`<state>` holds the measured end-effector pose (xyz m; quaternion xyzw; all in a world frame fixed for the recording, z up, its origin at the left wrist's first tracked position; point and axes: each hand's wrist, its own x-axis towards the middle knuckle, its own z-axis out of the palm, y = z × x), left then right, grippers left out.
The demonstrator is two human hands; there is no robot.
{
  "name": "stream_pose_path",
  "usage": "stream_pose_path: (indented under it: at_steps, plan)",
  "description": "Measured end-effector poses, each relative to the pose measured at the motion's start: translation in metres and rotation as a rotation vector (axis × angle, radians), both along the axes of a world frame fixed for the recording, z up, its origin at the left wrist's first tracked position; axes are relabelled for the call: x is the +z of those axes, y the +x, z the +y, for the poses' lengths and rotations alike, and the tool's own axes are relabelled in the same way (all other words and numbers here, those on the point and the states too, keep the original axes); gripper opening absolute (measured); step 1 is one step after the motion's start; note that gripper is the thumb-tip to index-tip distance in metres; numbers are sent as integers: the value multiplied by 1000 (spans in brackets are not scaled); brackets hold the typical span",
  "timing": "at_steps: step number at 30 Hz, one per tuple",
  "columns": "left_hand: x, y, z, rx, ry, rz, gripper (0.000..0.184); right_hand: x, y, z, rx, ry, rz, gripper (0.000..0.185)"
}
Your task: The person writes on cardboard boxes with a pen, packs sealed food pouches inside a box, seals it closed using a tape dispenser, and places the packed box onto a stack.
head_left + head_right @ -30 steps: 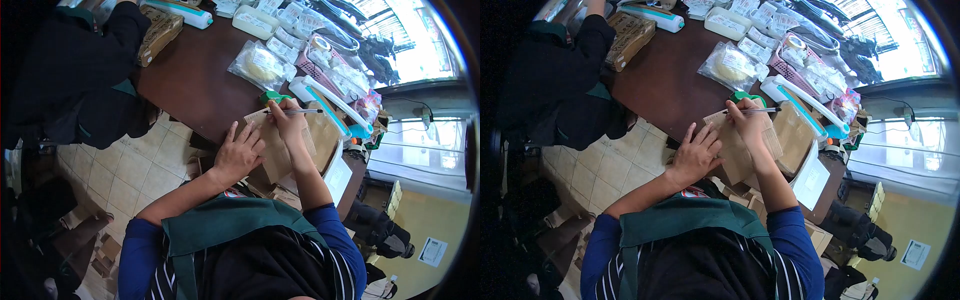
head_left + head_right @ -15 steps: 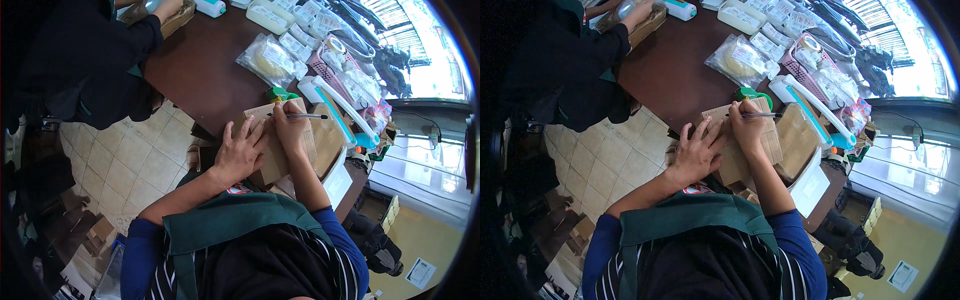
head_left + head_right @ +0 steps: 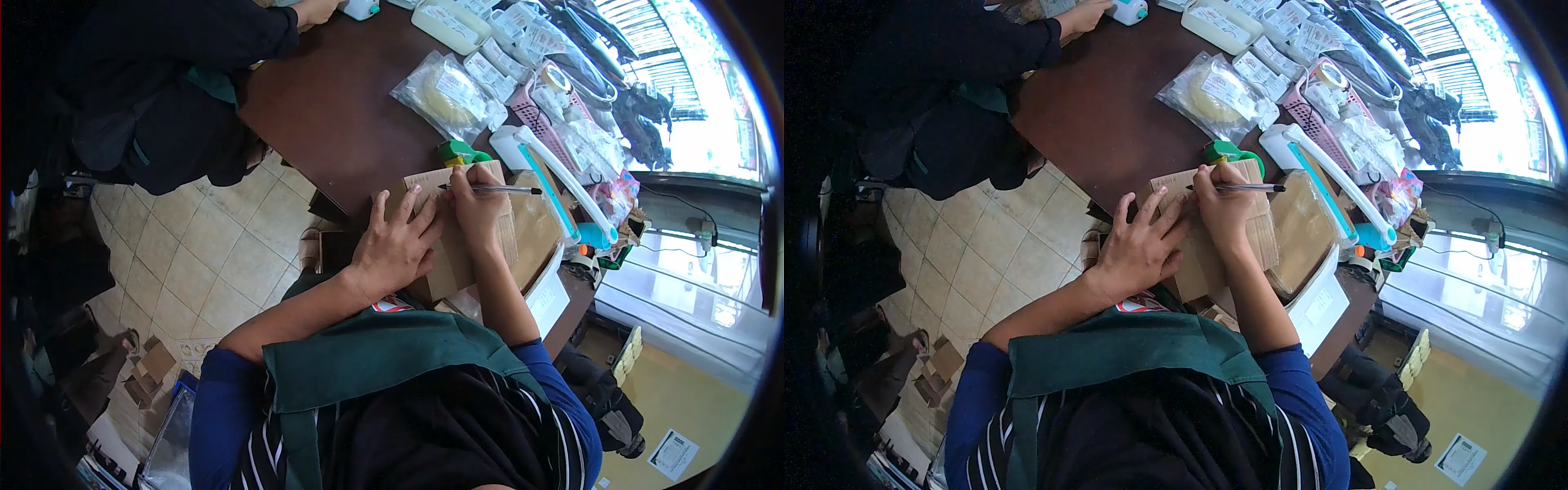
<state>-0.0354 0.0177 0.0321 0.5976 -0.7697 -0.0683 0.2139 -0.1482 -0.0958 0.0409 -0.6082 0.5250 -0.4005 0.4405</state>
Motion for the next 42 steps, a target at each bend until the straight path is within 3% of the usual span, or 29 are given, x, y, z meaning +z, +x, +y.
stream_pose_path:
  at_steps: [6, 14, 16, 29, 35, 37, 42]
  plan:
    - [2, 3, -2, -40, -11, 9, 51, -19, -6, -2, 9, -216, 101, 29]
    - [6, 4, -3, -46, -14, -27, 48, -17, -2, -3, 20, -235, 72, 32]
    - [6, 4, -2, -40, -10, -26, 48, -14, -3, -5, 80, -364, 146, 33]
    - [5, 5, -2, -34, -4, -20, 43, -19, -3, -3, 9, -242, 86, 32]
    - [4, 4, -2, -31, -31, -6, 48, -15, -5, -2, 33, -384, 135, 34]
    - [3, 3, -3, -23, -43, -2, 48, -18, -6, -1, -27, -233, 46, 29]
    - [2, 3, -2, -27, -14, 14, 46, -21, -7, -1, -20, -210, 65, 29]
